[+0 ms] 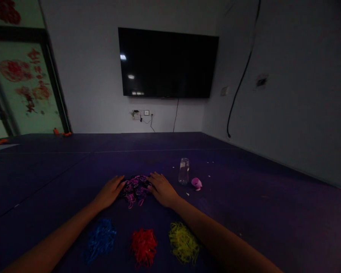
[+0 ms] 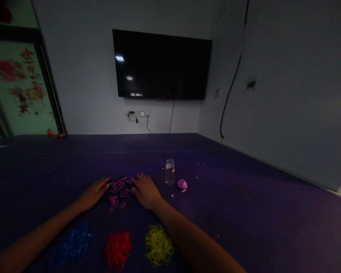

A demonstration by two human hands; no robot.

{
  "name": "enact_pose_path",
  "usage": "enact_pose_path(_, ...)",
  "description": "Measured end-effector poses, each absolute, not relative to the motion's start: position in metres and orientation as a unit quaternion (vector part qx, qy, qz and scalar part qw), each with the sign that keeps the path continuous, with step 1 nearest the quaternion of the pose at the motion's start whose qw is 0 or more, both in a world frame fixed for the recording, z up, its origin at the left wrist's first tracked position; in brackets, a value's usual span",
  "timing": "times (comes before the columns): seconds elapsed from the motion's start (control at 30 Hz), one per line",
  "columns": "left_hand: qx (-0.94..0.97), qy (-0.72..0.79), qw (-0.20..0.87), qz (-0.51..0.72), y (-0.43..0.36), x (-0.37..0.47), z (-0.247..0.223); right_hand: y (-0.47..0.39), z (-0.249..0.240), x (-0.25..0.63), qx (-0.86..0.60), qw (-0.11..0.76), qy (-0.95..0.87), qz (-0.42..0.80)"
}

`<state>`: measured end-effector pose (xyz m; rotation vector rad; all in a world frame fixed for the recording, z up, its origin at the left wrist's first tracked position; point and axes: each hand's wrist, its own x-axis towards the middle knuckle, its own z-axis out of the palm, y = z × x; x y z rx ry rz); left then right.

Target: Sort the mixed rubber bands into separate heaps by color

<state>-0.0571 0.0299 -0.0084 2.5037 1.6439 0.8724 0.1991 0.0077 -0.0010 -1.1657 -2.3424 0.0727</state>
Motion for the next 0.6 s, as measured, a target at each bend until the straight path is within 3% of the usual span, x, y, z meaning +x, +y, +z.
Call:
enact_pose_path(0.23, 0.859, 0.439, 0.093, 0.246, 0.014, -0.049, 0.001, 0.019, -0.009, 0.199, -0.499, 0.224, -0.836, 0.046)
enact_pose_path(0.47, 0.876, 0.424, 0.023, 0.229, 0.013, -0.047, 0.006, 0.02, -0.005, 0.196, -0.467, 0.185, -0.863, 0.049)
enact_pose_path(0.6, 0.837, 0.472, -0.022, 0.277, 0.01, -0.043, 0.01, 0.017, 0.001, 0.198, -0.402, 0.212, -0.889, 0.051)
